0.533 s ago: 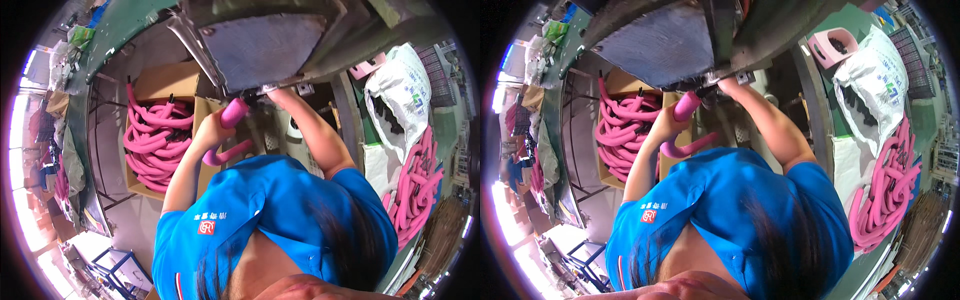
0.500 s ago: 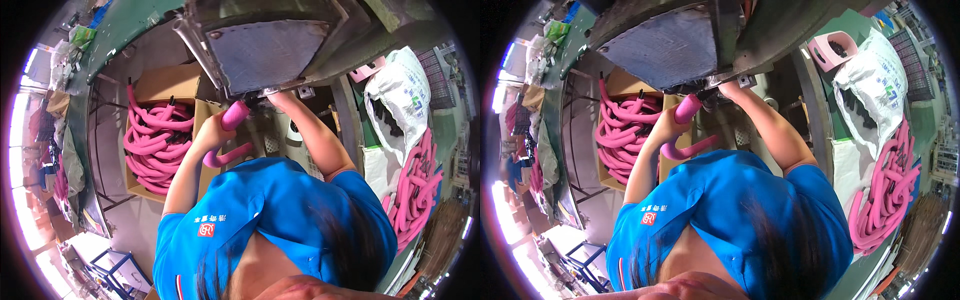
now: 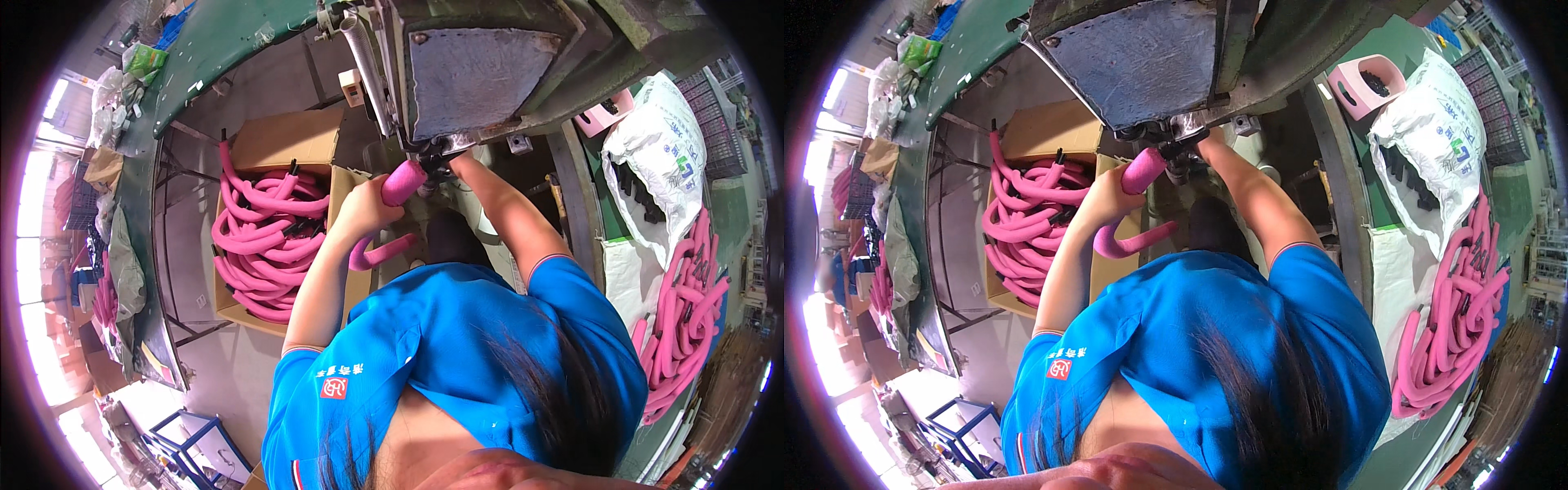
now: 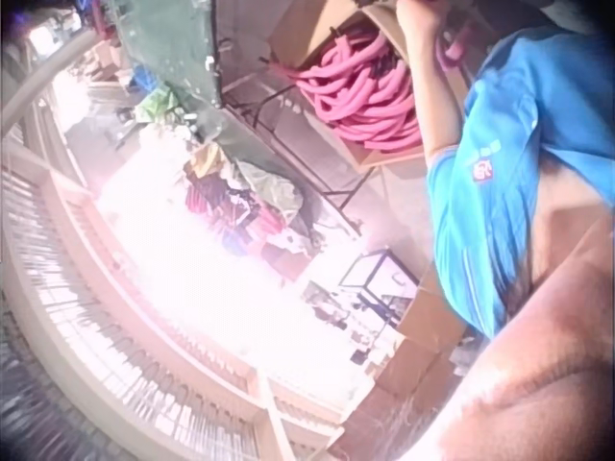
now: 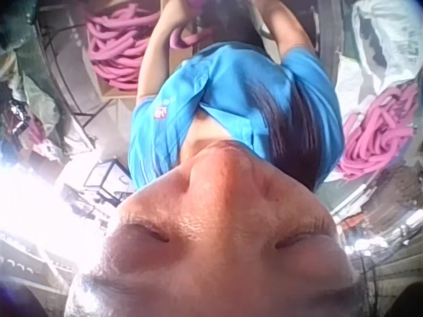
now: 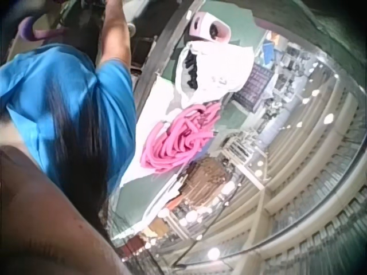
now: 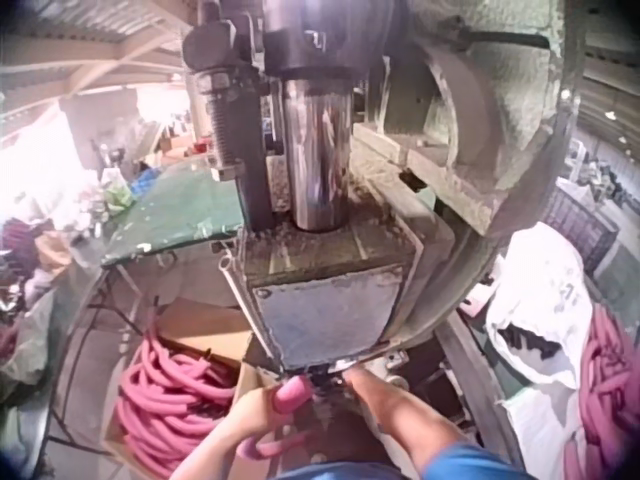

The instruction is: The person repeatedly picks up pink foam-covered cables and black plastic connectors, inserts the connectors into the cable ends, and places the assembled units into a cardboard box. The process is continuous and repetitive throughout the clip.

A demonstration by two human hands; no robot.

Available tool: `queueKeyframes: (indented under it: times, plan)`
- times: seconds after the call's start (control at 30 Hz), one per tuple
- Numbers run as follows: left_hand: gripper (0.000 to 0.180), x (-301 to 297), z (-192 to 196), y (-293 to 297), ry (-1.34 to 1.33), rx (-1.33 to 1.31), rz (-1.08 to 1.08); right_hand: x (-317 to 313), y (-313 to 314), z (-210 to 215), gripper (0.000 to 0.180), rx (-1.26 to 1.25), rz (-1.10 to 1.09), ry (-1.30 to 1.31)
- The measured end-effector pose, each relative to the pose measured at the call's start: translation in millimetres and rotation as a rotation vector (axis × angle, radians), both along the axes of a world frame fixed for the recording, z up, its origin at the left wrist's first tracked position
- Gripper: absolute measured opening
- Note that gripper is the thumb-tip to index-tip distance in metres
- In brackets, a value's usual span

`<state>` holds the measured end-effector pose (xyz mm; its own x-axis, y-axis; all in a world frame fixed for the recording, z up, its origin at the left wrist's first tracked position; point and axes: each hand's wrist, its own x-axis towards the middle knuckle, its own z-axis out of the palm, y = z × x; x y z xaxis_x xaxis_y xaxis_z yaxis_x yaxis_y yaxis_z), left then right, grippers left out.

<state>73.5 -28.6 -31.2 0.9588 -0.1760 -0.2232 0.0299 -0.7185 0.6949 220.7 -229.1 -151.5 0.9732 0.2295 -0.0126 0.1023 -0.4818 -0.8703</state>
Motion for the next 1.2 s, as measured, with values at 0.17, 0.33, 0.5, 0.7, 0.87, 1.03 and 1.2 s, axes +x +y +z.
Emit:
queueKeyframes:
  times: [0.17, 0.33, 0.5, 0.7, 0.87, 1.03, 1.2]
  plan:
    - [0.048, -0.8, -5.3, 3.4, -0.059, 0.018, -0.015, 2.8, -7.1, -6.1, 0.043, 0.007, 0.007, -0.009]
    - [0.051, 1.0, -0.3, 2.0, 0.034, -0.01, 0.007, 7.9, -14.5, -5.7, 0.044, -0.001, -0.003, -0.013]
    - [0.049, 0.9, 1.4, 3.1, 0.049, -0.003, 0.002, 11.5, -6.6, -11.6, 0.044, -0.064, -0.051, -0.063]
    - [0.046, -3.5, 19.2, -1.2, 0.027, -0.07, 0.01, 13.7, -14.4, -22.8, 0.045, -0.102, -0.099, -0.099]
    - [0.048, -17.0, 32.1, -3.3, 0.0, -0.028, -0.118, 17.8, -28.0, -31.8, 0.045, -0.142, -0.131, -0.144]
    - [0.041, -55.1, 13.1, 14.7, -0.019, -0.043, -0.093, 14.9, -35.1, -29.0, 0.045, -0.003, -0.096, -0.197]
    - [0.035, -82.7, 12.9, 29.3, 0.07, -0.134, 0.084, -56.9, -41.6, 83.5, 0.02, 0.831, 0.108, 0.389]
